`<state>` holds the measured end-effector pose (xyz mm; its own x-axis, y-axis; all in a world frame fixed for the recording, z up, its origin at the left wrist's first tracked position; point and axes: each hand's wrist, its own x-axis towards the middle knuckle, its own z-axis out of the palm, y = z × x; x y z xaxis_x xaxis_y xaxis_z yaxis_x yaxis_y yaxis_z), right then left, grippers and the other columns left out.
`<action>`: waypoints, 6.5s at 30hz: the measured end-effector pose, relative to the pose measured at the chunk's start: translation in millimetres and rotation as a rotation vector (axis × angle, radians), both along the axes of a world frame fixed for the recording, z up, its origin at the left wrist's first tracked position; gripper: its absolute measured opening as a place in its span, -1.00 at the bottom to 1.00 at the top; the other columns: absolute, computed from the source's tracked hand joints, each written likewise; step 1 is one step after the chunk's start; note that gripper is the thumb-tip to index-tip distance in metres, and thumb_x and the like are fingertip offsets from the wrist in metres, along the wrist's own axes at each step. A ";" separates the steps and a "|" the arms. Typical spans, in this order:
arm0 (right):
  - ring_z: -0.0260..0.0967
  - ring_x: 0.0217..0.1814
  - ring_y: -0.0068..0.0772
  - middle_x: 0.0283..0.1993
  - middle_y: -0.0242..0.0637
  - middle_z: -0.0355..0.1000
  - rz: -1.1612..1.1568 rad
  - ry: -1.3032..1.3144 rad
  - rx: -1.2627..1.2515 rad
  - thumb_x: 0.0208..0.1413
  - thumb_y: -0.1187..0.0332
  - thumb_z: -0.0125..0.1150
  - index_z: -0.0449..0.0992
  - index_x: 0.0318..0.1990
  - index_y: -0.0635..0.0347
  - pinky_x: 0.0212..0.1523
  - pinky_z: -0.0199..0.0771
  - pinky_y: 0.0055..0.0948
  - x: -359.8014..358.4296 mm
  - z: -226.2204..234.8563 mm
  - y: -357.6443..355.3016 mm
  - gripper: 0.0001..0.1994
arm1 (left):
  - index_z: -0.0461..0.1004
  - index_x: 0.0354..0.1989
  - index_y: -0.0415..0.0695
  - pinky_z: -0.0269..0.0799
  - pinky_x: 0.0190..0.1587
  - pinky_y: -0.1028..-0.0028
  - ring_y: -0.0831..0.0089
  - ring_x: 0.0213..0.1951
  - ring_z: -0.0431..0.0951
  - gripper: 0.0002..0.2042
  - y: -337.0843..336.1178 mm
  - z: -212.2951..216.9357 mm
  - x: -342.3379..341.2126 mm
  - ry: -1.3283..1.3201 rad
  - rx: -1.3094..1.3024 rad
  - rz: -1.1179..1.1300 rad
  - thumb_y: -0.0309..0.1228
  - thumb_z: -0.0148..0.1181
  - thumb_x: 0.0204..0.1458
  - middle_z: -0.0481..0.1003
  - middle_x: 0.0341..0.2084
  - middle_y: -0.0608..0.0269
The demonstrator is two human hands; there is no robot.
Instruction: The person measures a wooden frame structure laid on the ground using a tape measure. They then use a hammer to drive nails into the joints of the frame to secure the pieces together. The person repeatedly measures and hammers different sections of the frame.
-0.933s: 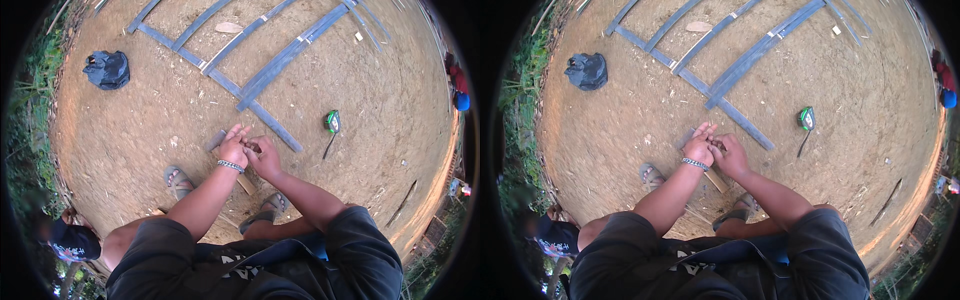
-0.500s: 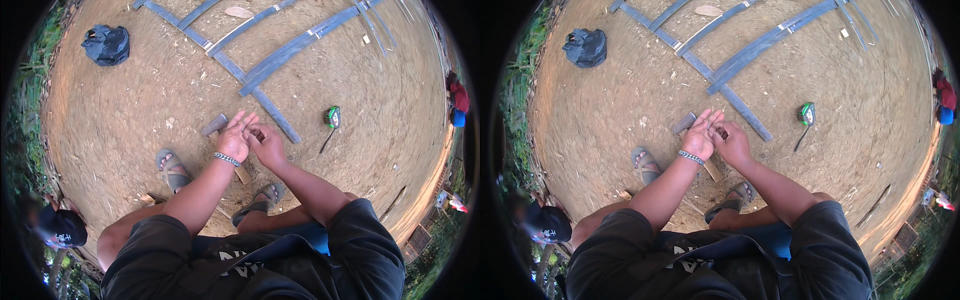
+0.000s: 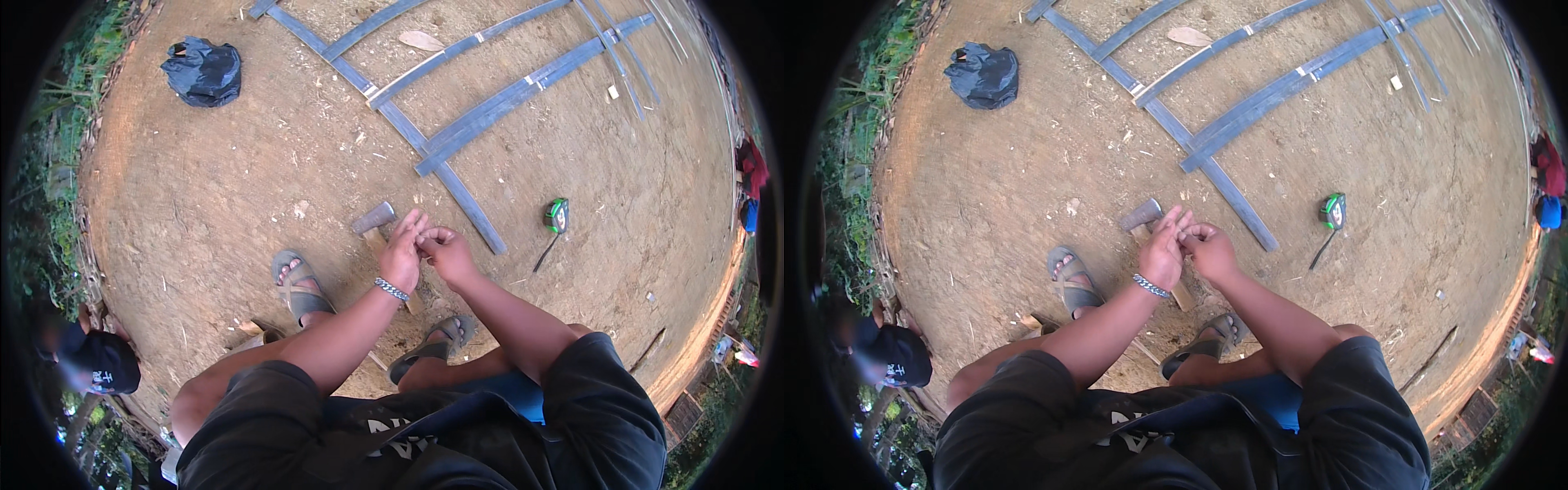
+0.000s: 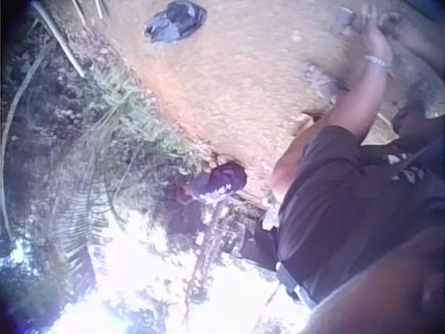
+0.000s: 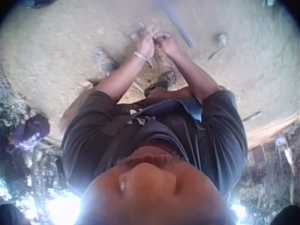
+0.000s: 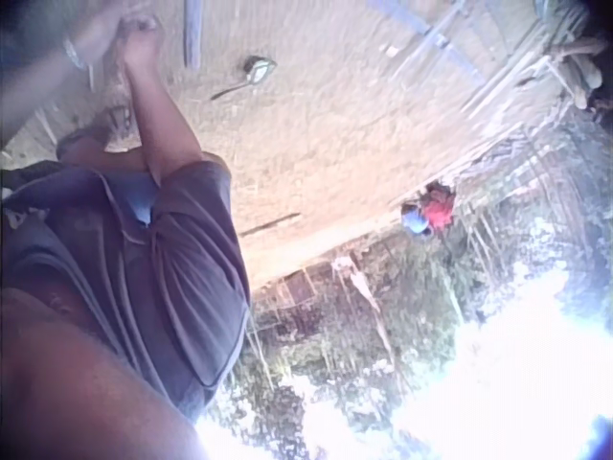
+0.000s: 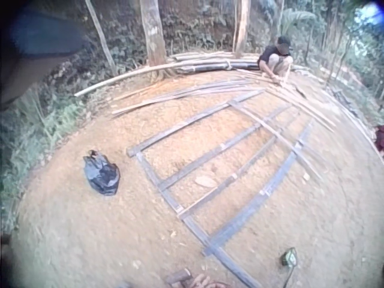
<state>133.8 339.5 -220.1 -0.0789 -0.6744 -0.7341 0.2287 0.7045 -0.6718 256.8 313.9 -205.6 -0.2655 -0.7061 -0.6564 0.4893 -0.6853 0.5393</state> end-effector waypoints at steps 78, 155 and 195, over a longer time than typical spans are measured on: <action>0.52 0.03 0.30 0.01 0.17 0.54 0.488 0.925 -0.025 0.35 0.23 0.11 0.21 0.33 -0.04 0.04 0.47 0.14 -75.5 2.6 -49.7 -0.56 | 0.66 -0.26 -0.17 0.43 0.05 0.24 0.16 -0.09 0.55 -0.87 -121.8 -76.5 -41.8 -1.139 -1.079 -0.278 -0.38 0.34 0.14 0.57 -0.23 0.13; 0.54 -0.03 0.19 0.08 0.03 0.52 0.591 0.984 -0.210 0.26 0.39 0.22 0.29 0.38 0.00 -0.08 0.57 -0.01 -74.7 36.0 -36.0 -0.46 | 0.58 -0.30 -0.11 0.35 0.05 0.14 0.13 -0.09 0.52 -0.86 -122.1 -84.3 -44.0 -1.232 -1.229 -0.237 -0.54 0.30 -0.07 0.59 -0.15 0.24; 0.55 -0.12 0.15 0.00 -0.03 0.53 0.628 1.063 -0.224 0.19 0.47 0.22 0.30 0.40 -0.07 -0.15 0.57 -0.02 -71.8 37.7 -32.6 -0.40 | 0.56 -0.22 -0.10 0.33 0.05 0.13 0.12 -0.06 0.51 -0.77 -120.9 -85.2 -42.5 -1.250 -1.221 -0.268 -0.57 0.24 -0.11 0.57 -0.14 0.25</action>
